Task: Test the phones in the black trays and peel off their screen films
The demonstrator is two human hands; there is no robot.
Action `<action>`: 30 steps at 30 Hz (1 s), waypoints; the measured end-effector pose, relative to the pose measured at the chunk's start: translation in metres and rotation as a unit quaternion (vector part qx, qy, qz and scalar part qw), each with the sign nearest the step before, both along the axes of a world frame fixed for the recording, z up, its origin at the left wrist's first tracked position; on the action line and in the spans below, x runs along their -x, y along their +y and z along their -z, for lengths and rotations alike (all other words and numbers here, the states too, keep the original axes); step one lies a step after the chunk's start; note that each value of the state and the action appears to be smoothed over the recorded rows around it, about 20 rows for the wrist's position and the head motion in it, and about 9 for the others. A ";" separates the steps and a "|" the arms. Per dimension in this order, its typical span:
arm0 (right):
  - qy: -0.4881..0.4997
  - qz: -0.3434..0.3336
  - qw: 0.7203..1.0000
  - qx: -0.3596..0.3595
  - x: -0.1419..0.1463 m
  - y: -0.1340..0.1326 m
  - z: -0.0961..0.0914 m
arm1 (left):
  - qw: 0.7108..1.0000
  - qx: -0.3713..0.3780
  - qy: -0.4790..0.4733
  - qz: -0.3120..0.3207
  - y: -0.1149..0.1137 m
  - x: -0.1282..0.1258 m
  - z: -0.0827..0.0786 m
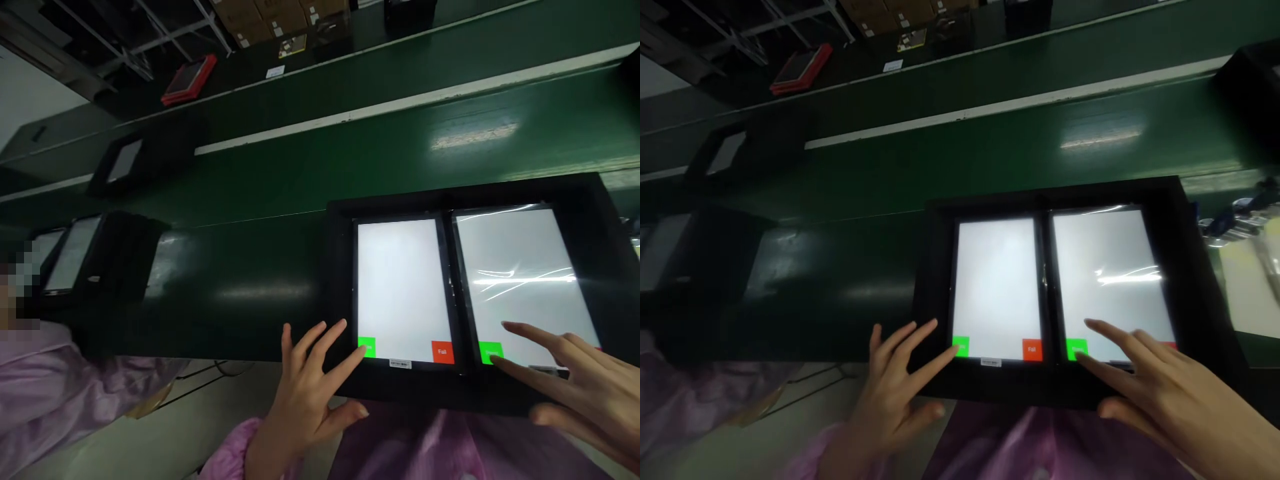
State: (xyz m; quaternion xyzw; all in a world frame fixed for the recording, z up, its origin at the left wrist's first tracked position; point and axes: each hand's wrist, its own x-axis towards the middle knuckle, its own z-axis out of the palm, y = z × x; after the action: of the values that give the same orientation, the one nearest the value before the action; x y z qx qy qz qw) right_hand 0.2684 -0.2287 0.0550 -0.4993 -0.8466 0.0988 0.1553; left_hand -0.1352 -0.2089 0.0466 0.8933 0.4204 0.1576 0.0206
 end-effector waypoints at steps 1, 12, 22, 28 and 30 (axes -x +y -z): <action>0.002 -0.035 0.999 -0.020 -0.002 0.004 -0.002 | 1.000 -0.003 -0.012 -0.001 0.003 -0.001 -0.002; -0.045 -0.027 0.990 -0.128 0.009 0.034 -0.016 | 1.000 -0.023 0.007 -0.018 0.036 -0.022 0.004; -0.047 -0.020 0.980 -0.193 -0.004 0.061 -0.029 | 0.998 -0.016 0.054 0.002 0.043 -0.017 -0.019; -0.143 -0.009 0.989 -0.034 0.018 0.155 -0.026 | 0.998 0.040 -0.039 0.000 0.138 -0.060 -0.059; -0.174 0.040 0.983 0.030 0.034 0.172 -0.025 | 0.997 0.074 -0.027 0.001 0.171 -0.086 -0.055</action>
State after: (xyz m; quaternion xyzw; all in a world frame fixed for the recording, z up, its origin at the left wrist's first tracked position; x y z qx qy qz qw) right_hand 0.2343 -0.0567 0.0803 -0.5468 -0.8367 0.0295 -0.0058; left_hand -0.0495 -0.0375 0.1019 0.8850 0.4297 0.1498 0.0984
